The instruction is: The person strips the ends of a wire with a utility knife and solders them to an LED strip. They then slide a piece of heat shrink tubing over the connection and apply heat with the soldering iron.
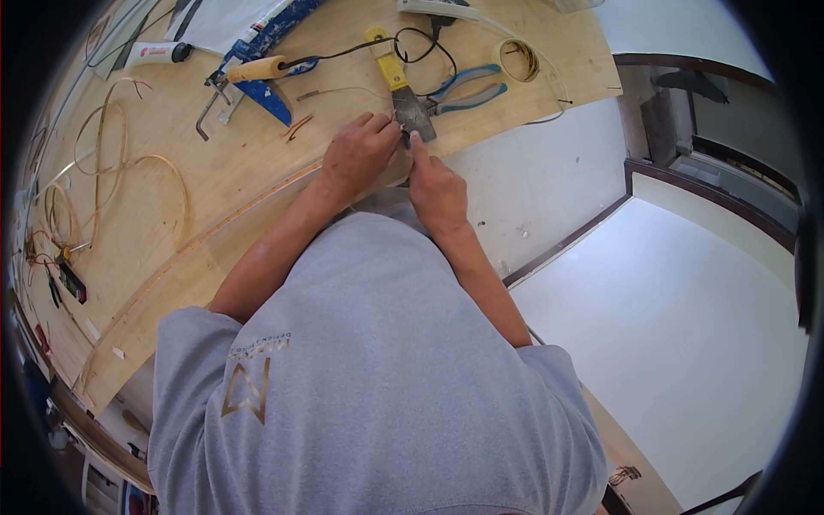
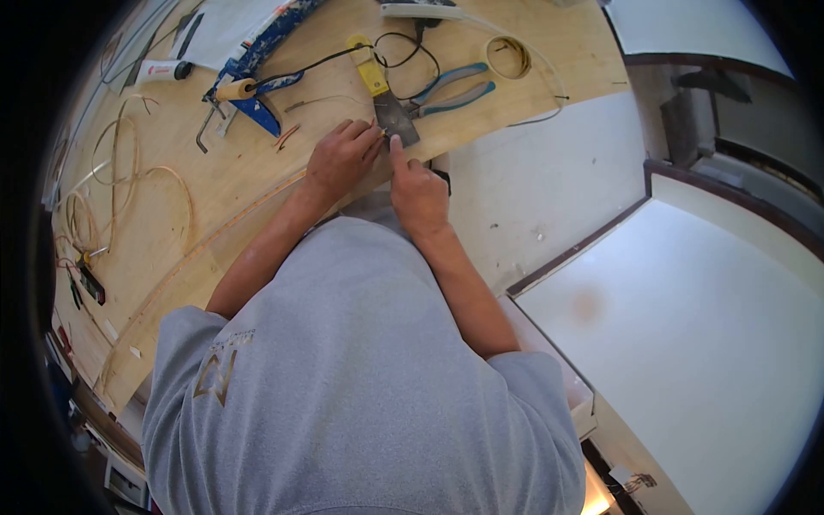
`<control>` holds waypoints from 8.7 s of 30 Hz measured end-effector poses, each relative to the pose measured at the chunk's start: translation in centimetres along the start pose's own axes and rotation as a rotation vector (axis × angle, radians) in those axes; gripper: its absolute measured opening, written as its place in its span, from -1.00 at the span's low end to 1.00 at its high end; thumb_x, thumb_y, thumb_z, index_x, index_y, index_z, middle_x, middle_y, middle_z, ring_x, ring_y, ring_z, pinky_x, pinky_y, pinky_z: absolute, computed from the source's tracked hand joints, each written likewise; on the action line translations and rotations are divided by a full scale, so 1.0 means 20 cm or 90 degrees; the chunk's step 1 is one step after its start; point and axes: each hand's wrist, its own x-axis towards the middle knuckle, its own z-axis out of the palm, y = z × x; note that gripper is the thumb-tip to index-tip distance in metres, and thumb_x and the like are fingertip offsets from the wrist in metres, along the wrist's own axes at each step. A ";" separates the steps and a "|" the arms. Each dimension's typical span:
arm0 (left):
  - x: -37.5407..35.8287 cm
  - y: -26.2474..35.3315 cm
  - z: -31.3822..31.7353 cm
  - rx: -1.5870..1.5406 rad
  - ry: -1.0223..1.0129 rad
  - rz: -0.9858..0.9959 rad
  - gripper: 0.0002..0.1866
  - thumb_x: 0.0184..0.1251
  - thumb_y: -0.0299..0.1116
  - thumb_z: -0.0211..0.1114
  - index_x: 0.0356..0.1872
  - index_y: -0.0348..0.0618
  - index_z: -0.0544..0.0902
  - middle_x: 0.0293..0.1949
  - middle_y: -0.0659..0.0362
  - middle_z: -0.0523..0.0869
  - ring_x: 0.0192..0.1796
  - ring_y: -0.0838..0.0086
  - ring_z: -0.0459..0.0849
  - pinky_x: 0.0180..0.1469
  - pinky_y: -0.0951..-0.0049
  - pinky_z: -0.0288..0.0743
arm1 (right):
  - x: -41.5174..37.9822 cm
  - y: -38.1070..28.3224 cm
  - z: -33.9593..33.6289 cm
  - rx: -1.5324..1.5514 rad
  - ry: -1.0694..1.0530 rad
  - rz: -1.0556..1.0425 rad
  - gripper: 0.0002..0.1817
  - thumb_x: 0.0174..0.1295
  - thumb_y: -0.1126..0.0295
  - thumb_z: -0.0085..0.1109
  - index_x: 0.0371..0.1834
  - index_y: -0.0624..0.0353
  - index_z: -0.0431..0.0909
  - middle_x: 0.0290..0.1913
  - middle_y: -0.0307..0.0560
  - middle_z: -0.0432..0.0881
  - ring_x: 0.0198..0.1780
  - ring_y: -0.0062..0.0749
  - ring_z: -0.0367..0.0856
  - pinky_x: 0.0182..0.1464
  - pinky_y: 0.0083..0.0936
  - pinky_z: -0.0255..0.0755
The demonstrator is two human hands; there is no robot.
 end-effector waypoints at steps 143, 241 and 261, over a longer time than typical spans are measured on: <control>0.04 -0.04 0.01 -0.034 0.030 0.004 -0.90 0.12 -0.45 0.32 -0.41 -0.19 0.55 -0.40 0.10 0.57 -0.28 0.24 0.59 -0.23 0.30 0.54 | 0.09 0.00 0.00 -0.002 0.042 -0.090 -0.40 0.05 0.46 0.09 0.28 0.21 0.43 -0.55 -0.14 0.49 -0.56 -0.29 0.59 -0.53 -0.41 0.48; 0.03 -0.05 0.02 -0.063 0.034 -0.024 -0.86 0.07 -0.48 0.36 -0.33 -0.22 0.63 -0.35 0.05 0.63 -0.25 0.15 0.63 -0.20 0.25 0.54 | 0.07 0.00 0.01 0.012 0.031 -0.048 -0.41 0.09 0.46 0.11 0.30 0.09 0.45 -0.55 -0.08 0.53 -0.55 -0.20 0.59 -0.52 -0.32 0.48; 0.02 -0.05 0.02 -0.075 0.033 -0.040 -0.86 0.07 -0.47 0.38 -0.33 -0.22 0.63 -0.36 0.05 0.62 -0.25 0.16 0.63 -0.19 0.24 0.53 | 0.10 0.07 -0.05 0.357 0.072 0.048 -0.54 0.26 0.44 0.12 0.26 0.01 0.46 -0.23 0.13 0.67 -0.29 0.07 0.64 -0.26 -0.24 0.52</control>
